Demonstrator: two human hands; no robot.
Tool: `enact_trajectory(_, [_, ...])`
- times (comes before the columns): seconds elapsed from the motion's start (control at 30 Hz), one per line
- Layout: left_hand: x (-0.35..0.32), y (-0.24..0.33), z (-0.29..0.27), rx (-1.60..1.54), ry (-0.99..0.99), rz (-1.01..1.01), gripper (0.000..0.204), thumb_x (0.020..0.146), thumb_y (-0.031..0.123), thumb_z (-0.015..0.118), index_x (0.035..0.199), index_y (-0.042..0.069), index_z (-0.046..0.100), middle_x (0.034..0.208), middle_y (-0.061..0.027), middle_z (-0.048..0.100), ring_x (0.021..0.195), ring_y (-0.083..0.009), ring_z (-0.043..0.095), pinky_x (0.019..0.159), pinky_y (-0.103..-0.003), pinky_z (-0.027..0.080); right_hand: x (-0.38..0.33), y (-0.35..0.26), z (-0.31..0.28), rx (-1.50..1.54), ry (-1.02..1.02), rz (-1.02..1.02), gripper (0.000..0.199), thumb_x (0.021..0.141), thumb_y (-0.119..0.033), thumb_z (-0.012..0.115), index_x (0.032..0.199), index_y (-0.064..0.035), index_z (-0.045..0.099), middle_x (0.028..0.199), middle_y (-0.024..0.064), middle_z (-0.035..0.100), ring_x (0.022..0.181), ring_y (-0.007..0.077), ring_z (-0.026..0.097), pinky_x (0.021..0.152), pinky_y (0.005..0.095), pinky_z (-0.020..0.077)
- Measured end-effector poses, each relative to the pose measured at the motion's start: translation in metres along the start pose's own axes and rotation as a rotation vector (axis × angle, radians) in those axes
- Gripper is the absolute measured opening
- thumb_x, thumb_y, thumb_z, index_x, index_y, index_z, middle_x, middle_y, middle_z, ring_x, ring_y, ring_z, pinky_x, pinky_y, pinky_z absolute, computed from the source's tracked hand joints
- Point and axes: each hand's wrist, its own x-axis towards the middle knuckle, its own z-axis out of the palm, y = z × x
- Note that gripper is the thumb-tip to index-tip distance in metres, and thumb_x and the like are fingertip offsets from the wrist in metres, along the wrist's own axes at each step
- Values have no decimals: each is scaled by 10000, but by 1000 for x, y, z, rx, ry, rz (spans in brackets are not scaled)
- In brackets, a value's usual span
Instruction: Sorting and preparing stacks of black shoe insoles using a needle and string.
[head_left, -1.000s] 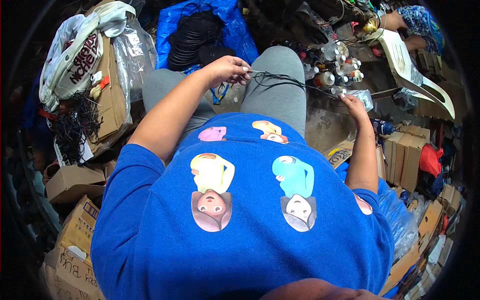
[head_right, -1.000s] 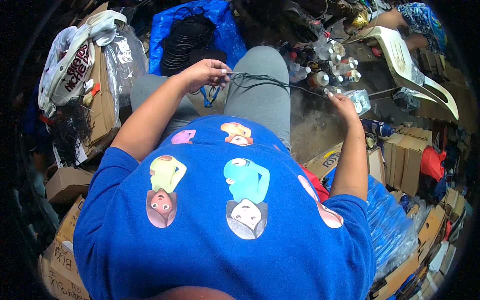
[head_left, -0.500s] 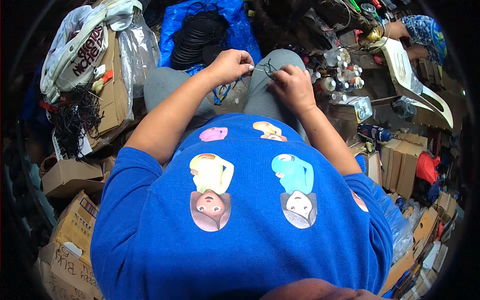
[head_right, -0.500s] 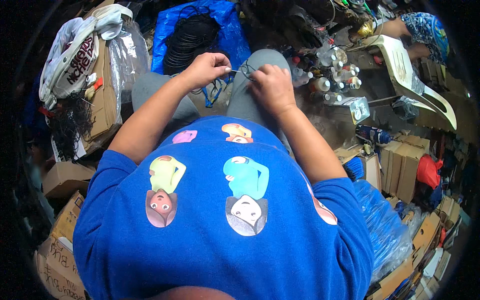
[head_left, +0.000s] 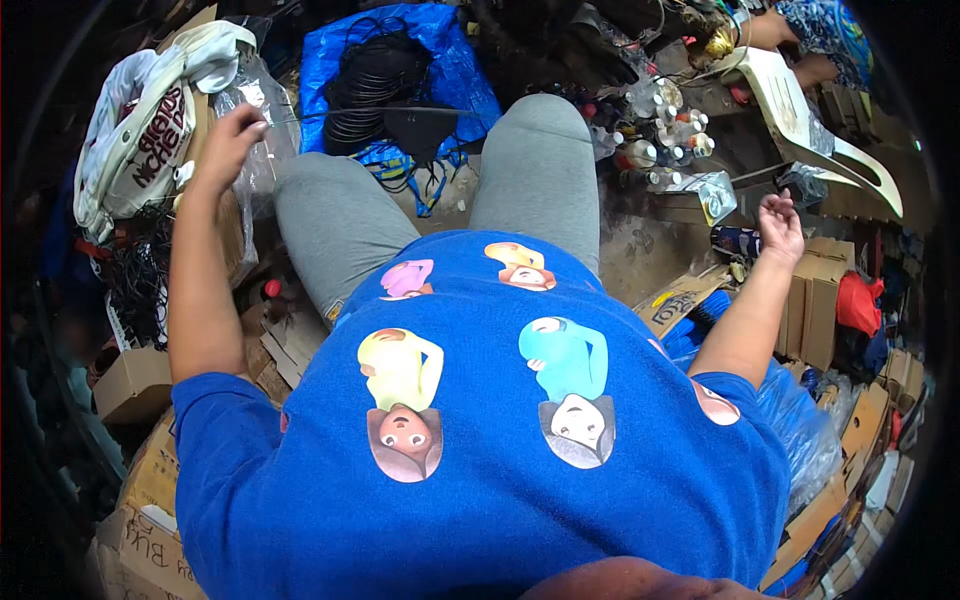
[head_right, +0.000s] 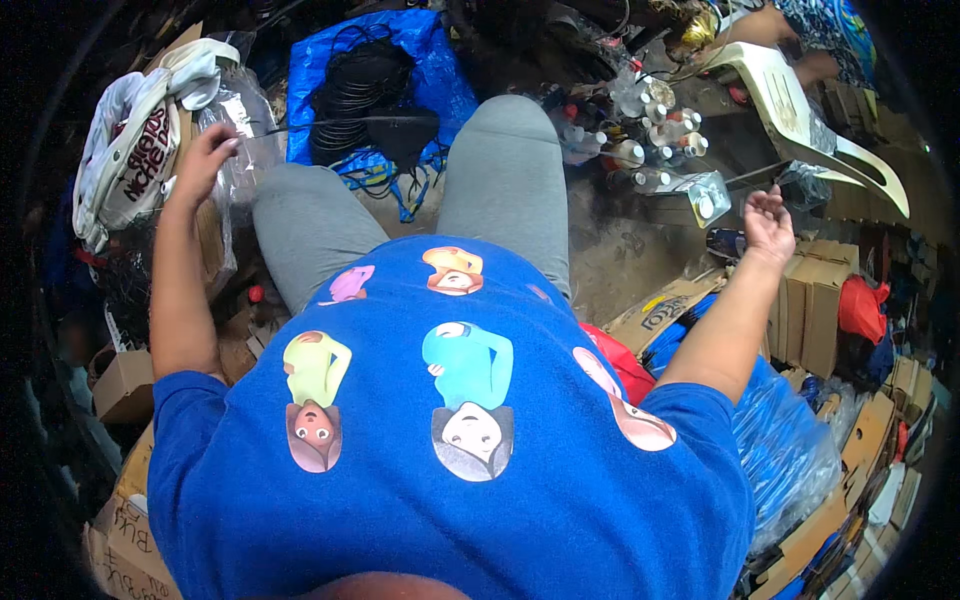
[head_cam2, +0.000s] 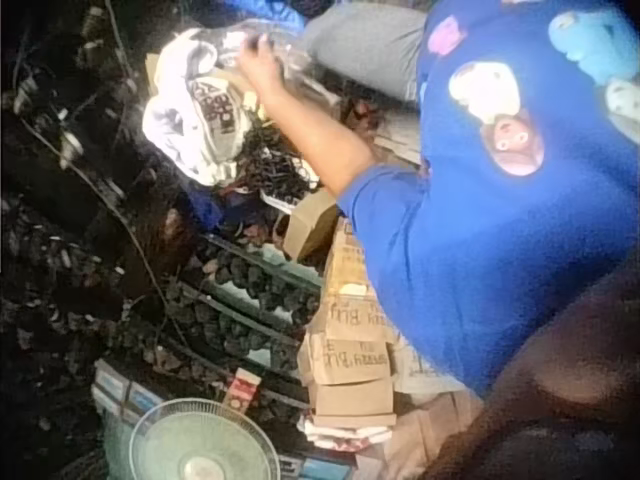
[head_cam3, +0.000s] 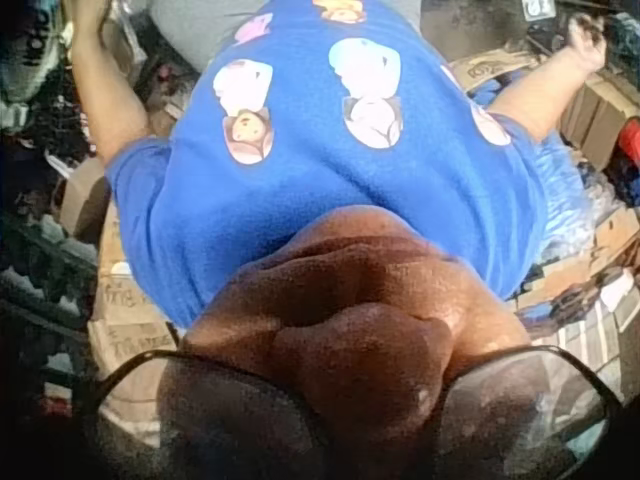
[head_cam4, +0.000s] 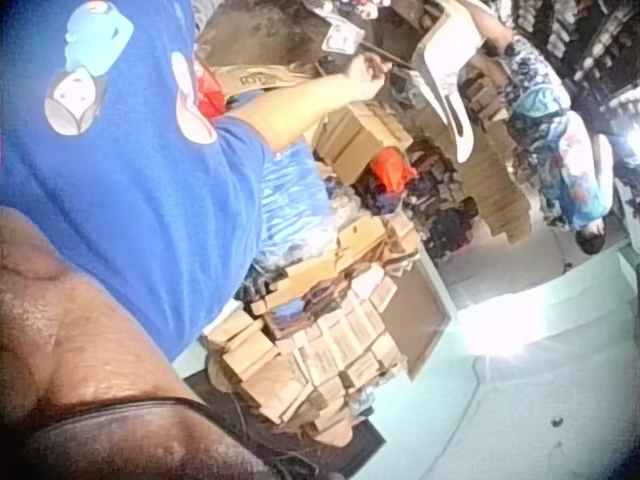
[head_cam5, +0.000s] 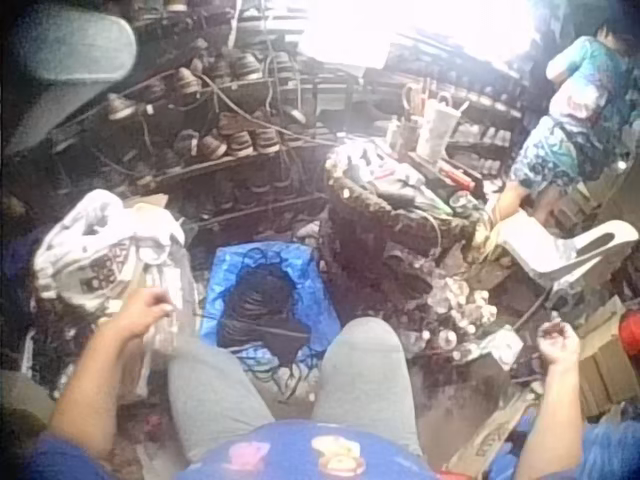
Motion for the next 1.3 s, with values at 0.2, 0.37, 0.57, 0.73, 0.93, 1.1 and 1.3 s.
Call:
enact_trajectory(0.2, [-22,32,-29,-159,-45,-65,118,824,117,578,851,4,554,750,-18,545,741,-105,516,695,-245,424,-21,-9,-22,-688,229,-324,244,940,-248,388,1029,-50,500,1066,143,550,1002,277,548,847,397,447])
enact_trajectory(0.37, [-20,117,22,264,-75,201,122,811,103,593,848,-8,557,752,-55,552,722,-120,513,651,-262,424,-12,-29,-56,-2189,143,253,416,680,-208,735,1050,-95,583,770,68,646,633,198,596,602,297,453])
enact_trajectory(0.57, [-42,209,61,350,-95,527,95,757,46,621,814,-6,565,770,-102,556,716,-211,563,657,-301,455,-96,107,115,-2732,-310,260,244,650,-217,721,794,-24,679,784,152,660,732,221,637,695,343,478])
enact_trajectory(0.73, [-58,242,76,396,-70,641,102,734,34,634,797,-6,565,768,-108,558,699,-219,572,648,-304,469,-182,195,179,-2174,-1196,-681,448,684,-98,708,1116,-114,594,1075,107,559,986,265,565,843,364,459])
enact_trajectory(0.93, [-82,269,87,364,-12,737,98,742,37,639,822,3,594,756,-89,580,689,-183,579,639,-280,470,-228,297,178,-1472,-1497,-368,251,747,-138,714,980,-60,663,796,56,629,689,101,589,644,248,479])
enact_trajectory(1.1, [-90,254,105,-253,36,418,121,820,81,641,919,11,629,846,-45,646,772,-91,596,694,-231,485,-234,309,175,-1227,-1338,-10,159,813,-84,647,952,-6,649,788,31,647,717,68,584,664,229,482])
enact_trajectory(1.3, [-76,235,128,-903,183,509,108,843,74,611,934,17,618,865,-90,660,778,-135,630,741,-259,517,-238,325,175,-1094,-1267,51,131,853,-96,607,921,15,595,821,49,618,719,104,605,653,219,500])
